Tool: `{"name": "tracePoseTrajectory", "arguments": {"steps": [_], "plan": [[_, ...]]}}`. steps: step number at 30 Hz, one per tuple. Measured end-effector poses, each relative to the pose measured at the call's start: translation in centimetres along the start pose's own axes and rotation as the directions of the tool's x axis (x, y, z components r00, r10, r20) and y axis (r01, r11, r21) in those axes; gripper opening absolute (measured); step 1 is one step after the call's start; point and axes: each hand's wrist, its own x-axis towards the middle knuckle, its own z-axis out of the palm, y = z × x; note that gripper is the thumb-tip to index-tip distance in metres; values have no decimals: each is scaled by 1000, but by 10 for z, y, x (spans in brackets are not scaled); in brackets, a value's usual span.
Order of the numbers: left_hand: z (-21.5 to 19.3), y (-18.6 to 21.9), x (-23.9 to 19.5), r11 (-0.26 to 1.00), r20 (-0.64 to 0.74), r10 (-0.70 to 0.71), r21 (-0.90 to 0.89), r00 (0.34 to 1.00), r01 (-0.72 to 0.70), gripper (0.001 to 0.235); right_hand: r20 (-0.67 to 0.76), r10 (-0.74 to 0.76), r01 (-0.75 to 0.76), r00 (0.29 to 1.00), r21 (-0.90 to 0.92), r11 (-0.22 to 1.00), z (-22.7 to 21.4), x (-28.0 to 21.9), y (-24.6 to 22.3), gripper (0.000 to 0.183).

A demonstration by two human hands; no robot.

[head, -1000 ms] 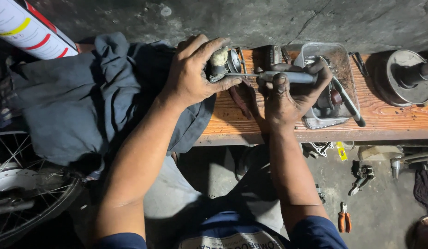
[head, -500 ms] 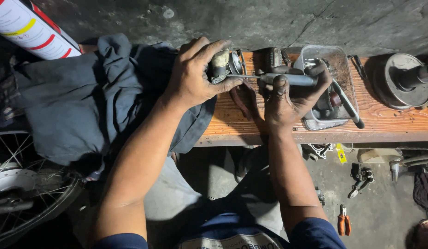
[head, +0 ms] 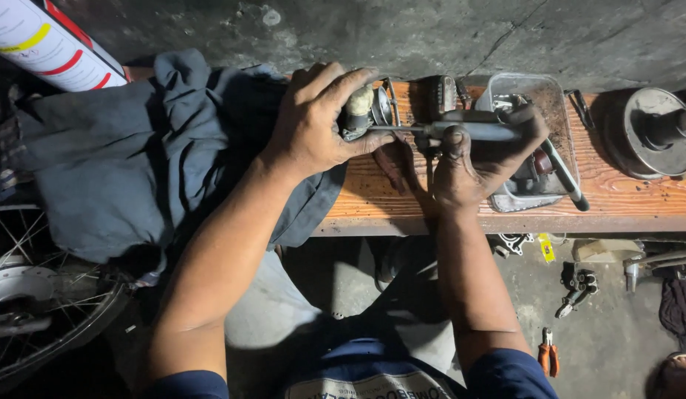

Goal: Disassembling a motorcycle carburetor to remove the throttle valve and other internal components using hand tools.

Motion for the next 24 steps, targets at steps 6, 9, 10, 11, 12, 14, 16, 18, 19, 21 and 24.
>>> {"name": "tracePoseTrajectory", "arguments": {"steps": [6,9,10,11,12,14,16,18,19,21,24], "plan": [[1,-2,-1,1000,8,10,-2,1000,-10,73,124,28,-35,992,54,998,6,14,-13,44],[5,-7,-6,999,25,-28,-41,999,29,75,145,-174,146,974,182,972,-17,-5,28,79],[4,-7,-5,999,25,-29,-39,999,30,75,146,-173,145,974,184,972,-18,-4,30,79],[2,-6,-3,998,14,-18,-64,1000,19,73,144,-185,157,972,185,970,-18,-4,32,80],[1,-5,-2,996,3,-7,-88,1000,8,70,143,-197,169,970,187,968,-19,-4,33,80],[1,-7,-3,997,6,2,-77,1000,-2,71,130,-177,152,976,176,973,-11,-2,24,75],[3,-10,-4,998,11,13,-70,1000,-12,71,116,-155,135,981,161,978,-10,-2,22,71],[4,-14,-6,997,15,17,-78,1000,-16,74,136,-205,173,969,220,960,-11,-4,29,81],[2,-12,-5,997,15,18,-75,1000,-17,74,134,-206,173,969,223,959,-5,0,17,81],[-2,-7,-1,995,-9,13,-97,1000,-14,72,162,-101,95,982,47,994,7,7,-7,49],[-2,-8,-1,995,10,13,-104,1000,-12,73,180,-82,56,980,143,988,-7,-1,11,56]]}}
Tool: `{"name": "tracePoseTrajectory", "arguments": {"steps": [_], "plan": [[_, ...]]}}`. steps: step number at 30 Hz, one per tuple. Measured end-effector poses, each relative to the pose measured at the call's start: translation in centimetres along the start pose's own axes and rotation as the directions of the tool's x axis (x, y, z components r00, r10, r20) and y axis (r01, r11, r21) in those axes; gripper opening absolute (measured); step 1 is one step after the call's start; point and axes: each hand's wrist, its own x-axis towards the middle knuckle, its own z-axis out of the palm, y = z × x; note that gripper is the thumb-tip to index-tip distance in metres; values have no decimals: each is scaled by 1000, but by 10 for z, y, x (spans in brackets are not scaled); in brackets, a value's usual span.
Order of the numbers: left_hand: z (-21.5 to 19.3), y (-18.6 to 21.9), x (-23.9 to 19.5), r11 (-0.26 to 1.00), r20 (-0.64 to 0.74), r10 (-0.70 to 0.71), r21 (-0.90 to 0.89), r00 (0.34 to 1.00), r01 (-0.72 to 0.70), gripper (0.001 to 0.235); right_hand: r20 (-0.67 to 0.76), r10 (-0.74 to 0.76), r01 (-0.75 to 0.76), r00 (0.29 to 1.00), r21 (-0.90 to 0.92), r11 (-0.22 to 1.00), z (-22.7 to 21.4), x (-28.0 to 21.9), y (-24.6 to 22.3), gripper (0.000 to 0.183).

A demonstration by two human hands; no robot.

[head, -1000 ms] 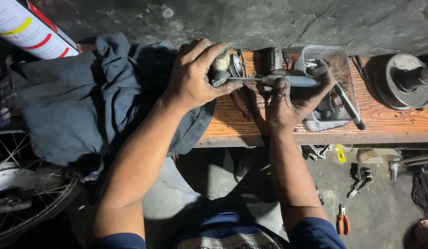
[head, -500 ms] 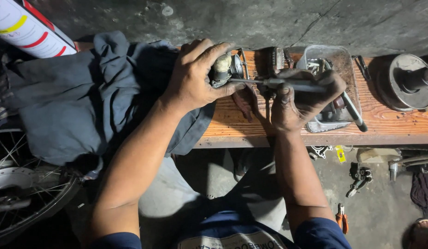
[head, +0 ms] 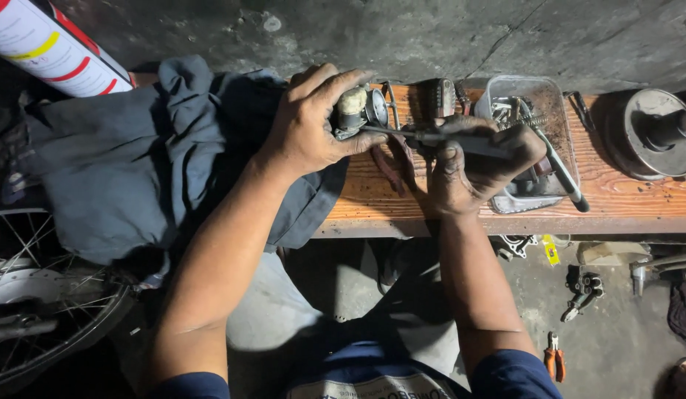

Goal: Disassembling a motorcycle carburetor to remove the throttle valve and other internal components using hand tools.

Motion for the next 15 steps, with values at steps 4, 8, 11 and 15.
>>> {"name": "tracePoseTrajectory", "arguments": {"steps": [4,8,11,15], "plan": [[4,1,-3,1000,27,-5,7,1000,5,72,-30,-149,150,988,-1,989,-3,-4,6,82],[14,1,-6,975,-49,99,207,994,-87,79,-121,-21,9,992,-102,995,13,14,-23,46],[15,1,-6,956,-68,132,273,989,-109,82,-205,-81,25,975,-265,964,23,23,-32,41],[32,-6,-10,895,-137,186,431,973,-111,84,-242,-93,-46,966,-514,857,33,25,-49,42]]}}
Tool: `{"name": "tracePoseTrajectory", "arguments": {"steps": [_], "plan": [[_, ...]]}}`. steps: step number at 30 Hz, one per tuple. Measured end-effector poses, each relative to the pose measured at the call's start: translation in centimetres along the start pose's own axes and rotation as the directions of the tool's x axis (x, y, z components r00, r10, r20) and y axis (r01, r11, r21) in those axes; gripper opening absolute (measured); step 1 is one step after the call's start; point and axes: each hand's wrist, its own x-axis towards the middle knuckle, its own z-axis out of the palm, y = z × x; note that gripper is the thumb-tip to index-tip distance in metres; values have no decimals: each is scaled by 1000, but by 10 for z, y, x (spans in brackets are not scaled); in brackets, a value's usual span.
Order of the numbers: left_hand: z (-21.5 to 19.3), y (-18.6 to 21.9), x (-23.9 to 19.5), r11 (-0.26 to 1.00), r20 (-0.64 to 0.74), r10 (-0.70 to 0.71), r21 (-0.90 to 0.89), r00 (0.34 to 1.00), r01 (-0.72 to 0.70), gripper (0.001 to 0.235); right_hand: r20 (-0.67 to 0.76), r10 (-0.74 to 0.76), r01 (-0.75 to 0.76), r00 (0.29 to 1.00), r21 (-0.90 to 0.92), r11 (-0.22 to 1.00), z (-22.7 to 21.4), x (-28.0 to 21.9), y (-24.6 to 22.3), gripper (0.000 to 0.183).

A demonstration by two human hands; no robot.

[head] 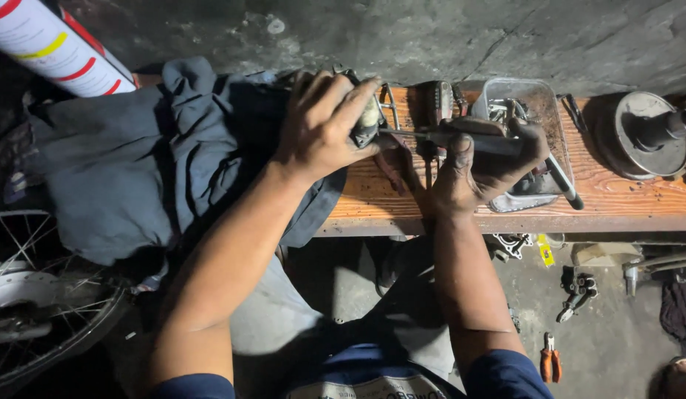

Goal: Disassembling a motorcycle carburetor to remove the throttle valve and other internal components using hand tools.

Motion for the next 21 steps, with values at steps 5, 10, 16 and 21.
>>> {"name": "tracePoseTrajectory", "arguments": {"steps": [5,10,16,21], "plan": [[3,2,-5,995,59,0,102,998,-6,84,70,-16,5,997,150,989,4,-2,5,32],[-5,7,1,984,119,-12,179,993,-10,83,142,-96,65,985,213,975,3,-5,13,34],[-18,-2,3,998,268,-59,51,962,47,100,146,-149,115,978,218,969,7,-1,16,38],[-29,-12,5,980,303,-50,-167,952,105,82,85,-114,96,990,191,977,9,-1,16,40]]}}
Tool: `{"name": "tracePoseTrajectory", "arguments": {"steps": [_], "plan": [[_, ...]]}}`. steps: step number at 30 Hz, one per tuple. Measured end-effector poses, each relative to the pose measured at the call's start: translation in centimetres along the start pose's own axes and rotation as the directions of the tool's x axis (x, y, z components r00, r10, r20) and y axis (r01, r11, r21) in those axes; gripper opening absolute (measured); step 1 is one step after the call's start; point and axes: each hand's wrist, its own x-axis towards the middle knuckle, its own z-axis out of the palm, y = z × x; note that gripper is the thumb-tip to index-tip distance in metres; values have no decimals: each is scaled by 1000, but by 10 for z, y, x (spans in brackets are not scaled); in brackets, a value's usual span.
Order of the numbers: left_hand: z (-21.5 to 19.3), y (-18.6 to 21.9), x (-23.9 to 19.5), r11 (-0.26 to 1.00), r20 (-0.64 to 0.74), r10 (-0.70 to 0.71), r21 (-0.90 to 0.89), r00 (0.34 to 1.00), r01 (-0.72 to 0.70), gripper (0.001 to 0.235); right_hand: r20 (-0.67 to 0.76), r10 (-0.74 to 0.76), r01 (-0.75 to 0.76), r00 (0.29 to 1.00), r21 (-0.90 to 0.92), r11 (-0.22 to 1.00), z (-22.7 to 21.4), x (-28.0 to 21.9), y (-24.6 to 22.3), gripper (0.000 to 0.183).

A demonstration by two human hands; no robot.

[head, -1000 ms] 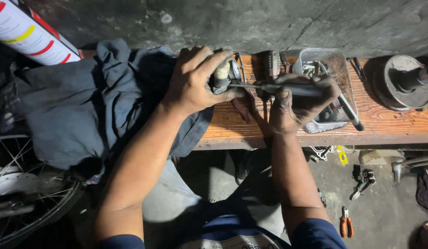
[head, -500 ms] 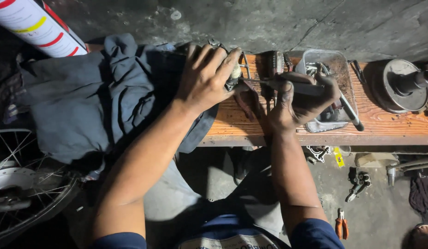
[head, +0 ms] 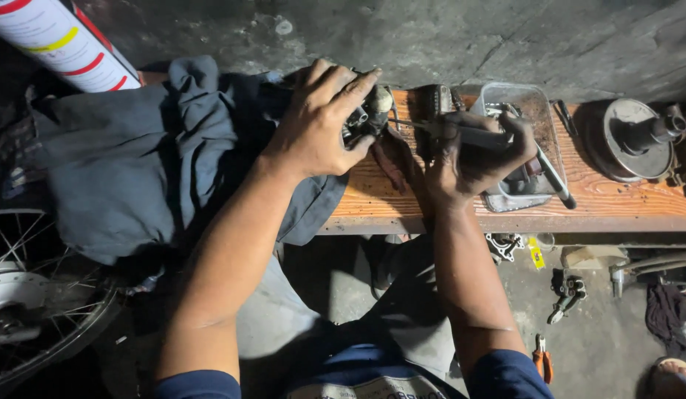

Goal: Disassembling a motorcycle carburetor to remove the throttle valve and other internal components using hand tools.

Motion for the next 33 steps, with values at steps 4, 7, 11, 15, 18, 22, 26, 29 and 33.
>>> {"name": "tracePoseTrajectory", "arguments": {"steps": [4,7,11,15,18,22,26,29,33], "plan": [[-4,-6,1,997,-26,-36,-68,999,34,77,-83,-2,-6,997,-98,995,5,2,-6,39],[-10,-4,1,987,-2,-98,-128,995,97,76,-55,-5,5,998,-10,1000,-2,-2,7,39],[-10,-3,1,958,144,-205,-173,968,229,77,-135,-64,70,989,38,997,-7,-5,18,42],[-7,-6,1,986,10,-120,-119,993,120,73,-233,-44,42,971,-14,999,-6,-2,9,40],[-6,-5,0,989,-36,-111,-107,993,106,79,-294,0,35,956,111,993,-10,-10,23,45],[2,-3,1,997,-137,-76,-24,988,74,75,-300,91,-6,949,271,962,-20,-26,40,50],[-2,4,8,999,-249,-39,-20,968,35,53,-242,50,7,969,229,973,-20,-31,40,53],[-7,4,11,997,-300,-39,-82,953,15,30,-183,0,29,983,156,987,-11,-20,22,51],[-9,1,11,990,-250,-58,-142,966,23,29,-121,-4,18,993,116,993,-5,-15,13,48]]}}
